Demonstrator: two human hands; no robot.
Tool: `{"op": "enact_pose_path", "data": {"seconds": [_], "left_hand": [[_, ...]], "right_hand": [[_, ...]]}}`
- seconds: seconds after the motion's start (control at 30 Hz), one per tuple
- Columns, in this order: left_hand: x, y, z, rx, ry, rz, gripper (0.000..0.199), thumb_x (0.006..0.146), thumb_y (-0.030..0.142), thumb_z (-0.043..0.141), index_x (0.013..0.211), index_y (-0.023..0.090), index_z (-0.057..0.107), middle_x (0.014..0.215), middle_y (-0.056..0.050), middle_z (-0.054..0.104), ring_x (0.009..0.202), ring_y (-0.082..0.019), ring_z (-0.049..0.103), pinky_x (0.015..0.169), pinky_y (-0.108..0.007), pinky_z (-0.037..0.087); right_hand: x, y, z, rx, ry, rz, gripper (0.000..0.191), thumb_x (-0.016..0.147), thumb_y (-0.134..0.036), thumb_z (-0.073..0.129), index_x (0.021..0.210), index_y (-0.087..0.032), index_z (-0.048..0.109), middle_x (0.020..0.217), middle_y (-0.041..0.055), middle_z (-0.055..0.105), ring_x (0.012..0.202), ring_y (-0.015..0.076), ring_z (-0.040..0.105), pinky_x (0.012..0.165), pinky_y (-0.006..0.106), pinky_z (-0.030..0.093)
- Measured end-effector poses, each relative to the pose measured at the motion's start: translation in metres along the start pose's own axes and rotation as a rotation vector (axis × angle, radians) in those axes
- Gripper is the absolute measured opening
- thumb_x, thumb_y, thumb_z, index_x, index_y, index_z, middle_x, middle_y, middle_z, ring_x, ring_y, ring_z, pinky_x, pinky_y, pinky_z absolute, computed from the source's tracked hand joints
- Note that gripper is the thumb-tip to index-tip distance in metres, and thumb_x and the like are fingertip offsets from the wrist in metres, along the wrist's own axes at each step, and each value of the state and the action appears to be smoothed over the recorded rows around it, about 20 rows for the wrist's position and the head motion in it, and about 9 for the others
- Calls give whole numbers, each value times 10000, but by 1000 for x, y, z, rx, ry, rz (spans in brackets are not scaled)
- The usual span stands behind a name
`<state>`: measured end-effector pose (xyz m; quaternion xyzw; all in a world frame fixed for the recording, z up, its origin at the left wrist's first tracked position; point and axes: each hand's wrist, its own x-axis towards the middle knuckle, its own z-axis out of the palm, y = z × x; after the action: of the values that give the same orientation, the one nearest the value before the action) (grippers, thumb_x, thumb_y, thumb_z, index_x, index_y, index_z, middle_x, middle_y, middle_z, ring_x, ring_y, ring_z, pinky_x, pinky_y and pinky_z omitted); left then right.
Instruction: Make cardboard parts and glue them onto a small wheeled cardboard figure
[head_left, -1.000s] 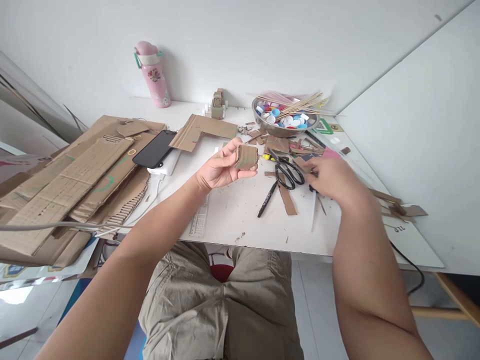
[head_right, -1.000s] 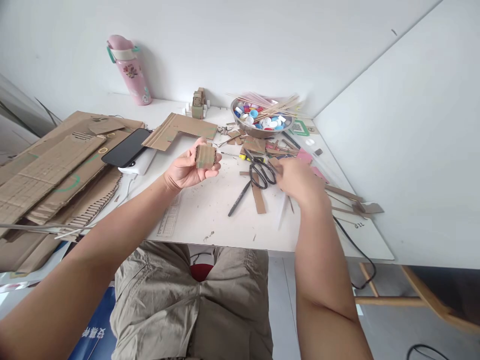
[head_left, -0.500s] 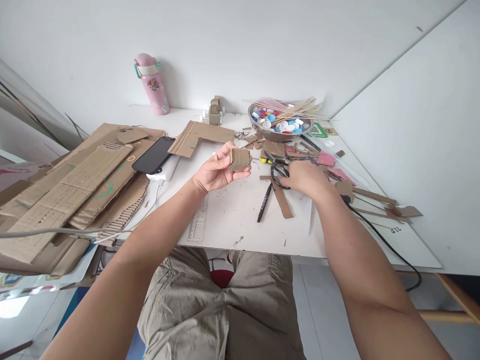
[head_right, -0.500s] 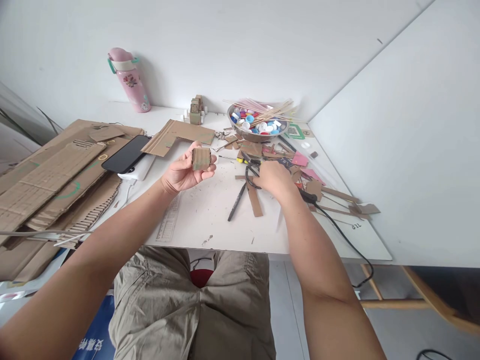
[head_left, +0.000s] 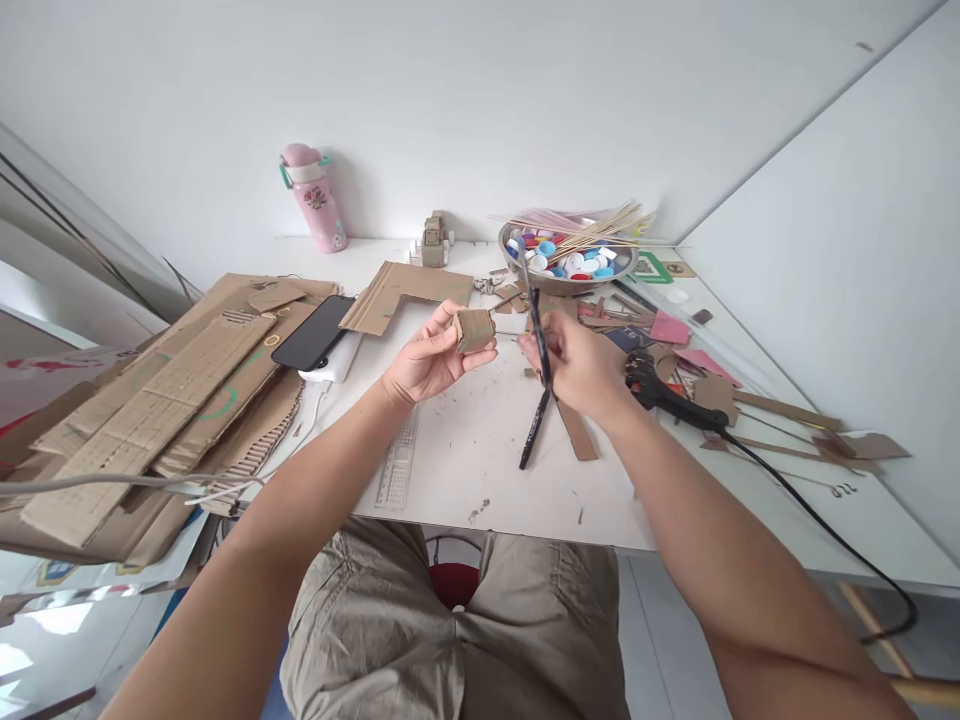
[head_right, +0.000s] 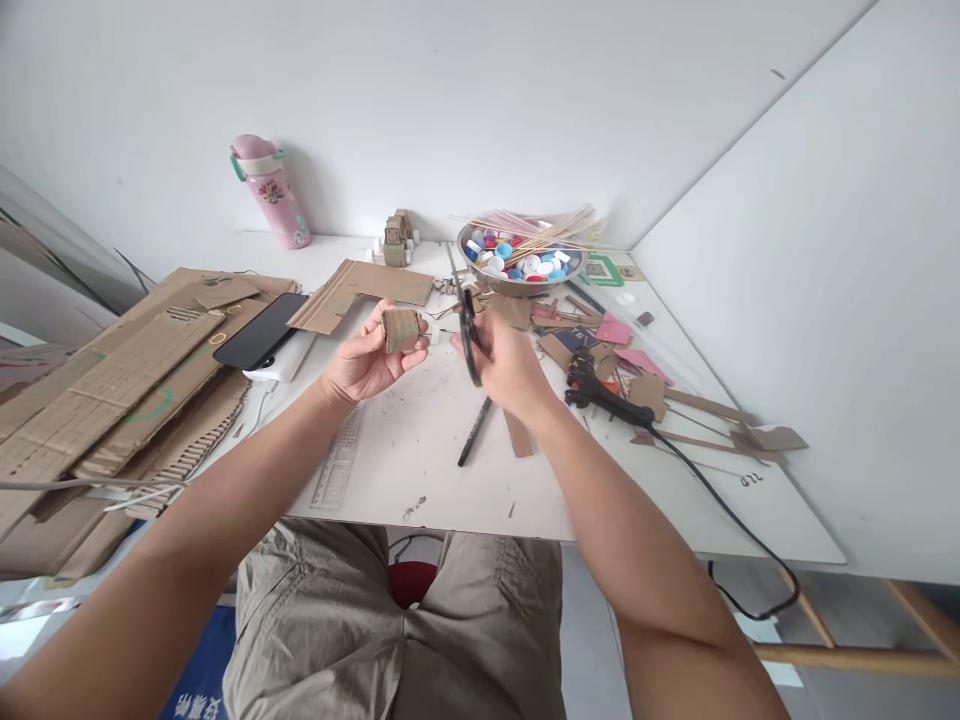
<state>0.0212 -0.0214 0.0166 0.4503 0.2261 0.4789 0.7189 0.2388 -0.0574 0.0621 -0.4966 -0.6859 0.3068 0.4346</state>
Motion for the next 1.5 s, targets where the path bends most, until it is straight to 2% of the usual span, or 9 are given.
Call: {"op": "enact_pose_path", "data": {"seconds": [0.1, 0.23, 0.33, 0.43, 0.6, 0.73, 0.93, 1.13, 1.5], "left_hand": [[0, -2, 1, 21, 31, 16, 595, 604, 515, 1066, 991, 313, 661, 1030, 25, 779, 1037, -230, 811, 1049, -463, 672], [-1, -5, 6, 32, 79, 72, 514, 697, 488, 1026, 984, 306, 639, 1022, 50, 761, 1051, -186, 806, 1060, -408, 669], [-1, -6, 9, 49, 118, 100, 543, 669, 510, 1037, 945, 301, 619, 972, 61, 760, 1047, -183, 795, 1082, -417, 667], [0, -7, 9, 93, 131, 116, 529, 685, 489, 1030, 967, 306, 622, 945, 65, 764, 1026, -177, 781, 1090, -432, 657], [0, -11, 8, 108, 100, 174, 498, 733, 487, 1012, 997, 309, 628, 818, 92, 721, 888, -145, 771, 1015, -374, 657], [0, -13, 14, 35, 98, 189, 521, 697, 442, 1050, 967, 286, 632, 777, 98, 718, 829, -138, 773, 954, -341, 664], [-3, -11, 26, -8, 89, 194, 511, 667, 406, 1078, 923, 269, 657, 816, 71, 776, 817, -156, 786, 897, -339, 674], [-3, -10, 23, 1, 106, 181, 507, 670, 400, 1076, 927, 265, 661, 824, 71, 773, 790, -142, 759, 921, -347, 669], [-1, -15, 21, 32, 101, 208, 568, 634, 482, 1093, 926, 261, 658, 808, 62, 802, 827, -170, 805, 950, -380, 670]], "right_hand": [[-14, 0, -1, -227, -114, -14, 542, 869, -722, 736, 815, -326, 370, 616, -43, 568, 579, 210, 564, 601, 327, 439], [-24, -2, -5, -336, -238, -41, 442, 927, -622, 641, 859, -330, 316, 713, 0, 634, 650, 262, 636, 598, 332, 412], [-27, -3, 0, -472, -229, -45, 386, 942, -581, 643, 890, -318, 365, 752, 31, 664, 675, 283, 663, 608, 335, 394], [-29, -3, 6, -628, -228, -28, 387, 985, -640, 626, 940, -285, 479, 792, 76, 700, 706, 303, 693, 607, 340, 379], [-32, -3, 10, -827, -229, -80, 548, 1042, -733, 516, 1017, -197, 626, 890, 164, 758, 769, 324, 721, 618, 348, 368], [-33, -2, 12, -925, -209, -148, 630, 1081, -739, 415, 1060, -164, 671, 879, 160, 762, 746, 306, 705, 613, 334, 332], [-34, -7, 13, -1002, -217, -107, 702, 1109, -722, 338, 1119, -115, 693, 880, 168, 766, 724, 294, 693, 608, 337, 300], [-35, -8, 12, -1033, -203, -120, 720, 1104, -745, 342, 1179, -111, 675, 984, 207, 792, 789, 313, 720, 626, 340, 316], [-29, -8, 11, -999, -279, -49, 769, 1101, -771, 256, 1130, -128, 677, 818, 158, 750, 692, 302, 686, 611, 333, 286]]}}
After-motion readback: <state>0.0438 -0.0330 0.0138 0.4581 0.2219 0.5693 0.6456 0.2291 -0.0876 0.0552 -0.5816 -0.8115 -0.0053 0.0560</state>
